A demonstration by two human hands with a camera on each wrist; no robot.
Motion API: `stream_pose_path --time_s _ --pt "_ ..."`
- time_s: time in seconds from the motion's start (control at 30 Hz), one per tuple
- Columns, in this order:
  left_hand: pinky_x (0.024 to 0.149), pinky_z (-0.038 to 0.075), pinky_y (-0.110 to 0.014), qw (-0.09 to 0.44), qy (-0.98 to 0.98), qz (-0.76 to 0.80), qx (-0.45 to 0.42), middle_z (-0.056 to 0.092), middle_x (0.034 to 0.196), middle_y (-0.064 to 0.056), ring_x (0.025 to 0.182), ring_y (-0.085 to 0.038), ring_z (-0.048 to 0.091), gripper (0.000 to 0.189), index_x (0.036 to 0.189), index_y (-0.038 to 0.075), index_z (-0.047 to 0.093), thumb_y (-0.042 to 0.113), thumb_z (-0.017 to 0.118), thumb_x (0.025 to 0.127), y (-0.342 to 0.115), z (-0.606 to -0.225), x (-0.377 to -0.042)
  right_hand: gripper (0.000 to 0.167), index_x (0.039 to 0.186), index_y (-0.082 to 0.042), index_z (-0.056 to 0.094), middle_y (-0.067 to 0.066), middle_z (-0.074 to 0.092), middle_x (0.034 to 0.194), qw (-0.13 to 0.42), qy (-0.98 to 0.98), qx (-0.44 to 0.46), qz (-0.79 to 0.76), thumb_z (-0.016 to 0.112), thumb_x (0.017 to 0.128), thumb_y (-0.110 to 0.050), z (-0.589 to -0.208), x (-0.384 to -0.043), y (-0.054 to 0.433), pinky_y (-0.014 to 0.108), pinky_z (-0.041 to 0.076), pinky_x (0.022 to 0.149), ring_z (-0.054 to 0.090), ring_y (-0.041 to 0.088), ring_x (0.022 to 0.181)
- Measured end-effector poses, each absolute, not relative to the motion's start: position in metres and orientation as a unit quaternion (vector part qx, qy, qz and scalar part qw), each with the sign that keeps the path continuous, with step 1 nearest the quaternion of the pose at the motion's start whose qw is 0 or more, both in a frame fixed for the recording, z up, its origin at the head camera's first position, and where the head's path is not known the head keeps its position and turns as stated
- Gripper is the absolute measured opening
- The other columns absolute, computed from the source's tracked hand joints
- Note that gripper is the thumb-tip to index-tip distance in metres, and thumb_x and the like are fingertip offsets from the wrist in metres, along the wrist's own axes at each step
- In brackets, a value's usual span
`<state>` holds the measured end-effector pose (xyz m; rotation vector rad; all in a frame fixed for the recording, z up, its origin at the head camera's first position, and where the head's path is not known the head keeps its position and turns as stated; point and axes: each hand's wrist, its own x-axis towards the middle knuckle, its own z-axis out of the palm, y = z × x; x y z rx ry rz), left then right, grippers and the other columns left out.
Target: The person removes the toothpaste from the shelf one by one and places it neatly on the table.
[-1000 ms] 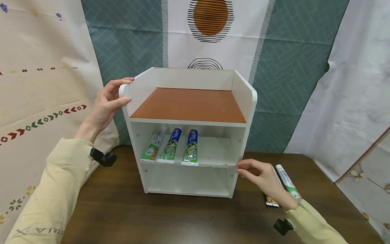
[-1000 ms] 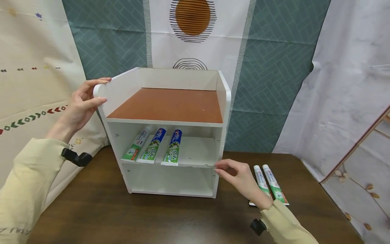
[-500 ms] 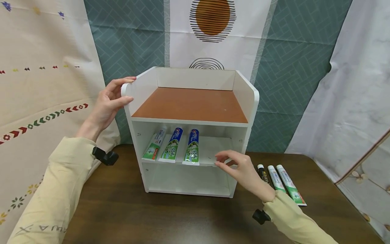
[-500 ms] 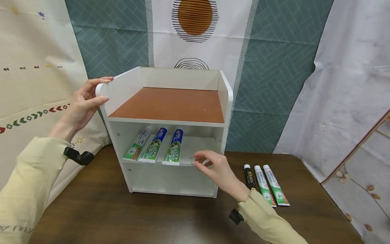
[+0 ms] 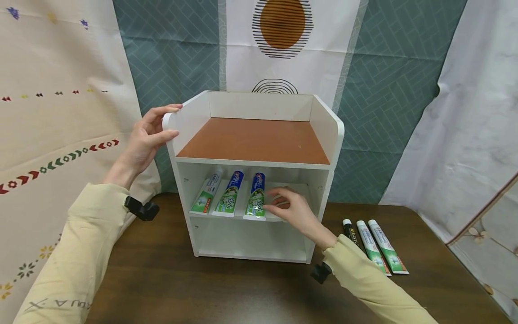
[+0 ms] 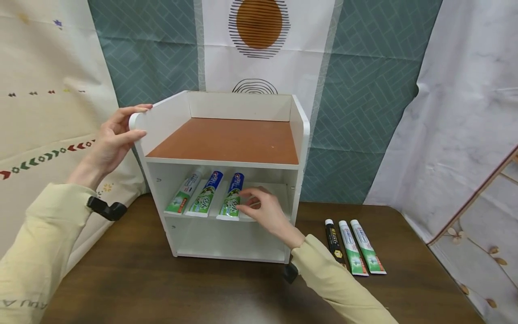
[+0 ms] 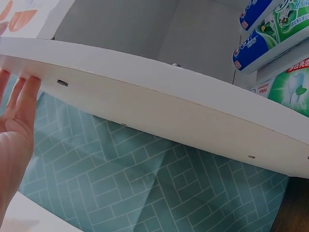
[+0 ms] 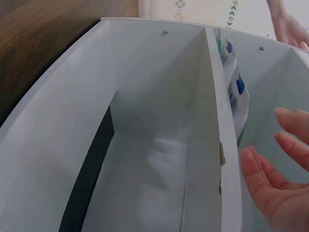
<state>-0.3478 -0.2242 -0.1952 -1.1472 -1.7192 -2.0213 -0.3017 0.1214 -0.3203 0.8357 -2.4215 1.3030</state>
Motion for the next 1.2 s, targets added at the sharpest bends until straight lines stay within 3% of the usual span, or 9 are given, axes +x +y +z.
stream_pose_path --time_s 0.33,0.63,0.87,1.2 --pt "0.076 0.045 -0.028 0.123 -0.587 -0.694 -0.397 0.034 0.136 -0.014 0.11 -0.027 0.041 0.044 0.122 0.005 0.054 -0.015 0.052 0.082 -0.222 -0.194 -0.348 0.027 0.101 -0.013 0.066 0.002 0.055 0.098 0.107 -0.878 0.222 0.411 0.072 0.078 -0.026 -0.316 -0.304 0.1 0.027 0.047 0.062 0.056 0.013 0.078" --pt "0.077 0.045 -0.028 0.123 -0.581 -0.696 -0.404 0.033 0.136 -0.015 0.111 -0.028 0.04 0.045 0.122 0.005 0.054 -0.015 0.05 0.082 -0.221 -0.191 -0.347 0.03 0.104 -0.013 0.065 -0.002 0.059 0.088 0.059 -0.9 0.187 0.39 0.073 0.077 -0.023 -0.305 -0.309 0.089 0.026 0.046 0.057 0.055 0.012 0.075" --pt "0.076 0.045 -0.027 0.124 -0.576 -0.701 -0.401 0.034 0.136 -0.015 0.111 -0.027 0.04 0.044 0.121 0.004 0.054 -0.016 0.051 0.082 -0.223 -0.19 -0.346 0.032 0.107 -0.009 0.065 0.003 0.056 0.079 0.025 -0.901 0.186 0.392 0.072 0.077 -0.018 -0.295 -0.309 0.081 0.026 0.047 0.052 0.053 0.013 0.062" --pt "0.077 0.045 -0.027 0.124 -0.587 -0.698 -0.392 0.033 0.136 -0.014 0.112 -0.028 0.039 0.043 0.122 0.004 0.053 -0.015 0.051 0.083 -0.222 -0.195 -0.346 0.032 0.108 -0.007 0.065 0.005 0.054 0.076 -0.006 -0.898 0.167 0.406 0.072 0.078 -0.013 -0.298 -0.312 0.08 0.025 0.047 0.051 0.053 0.014 0.064"
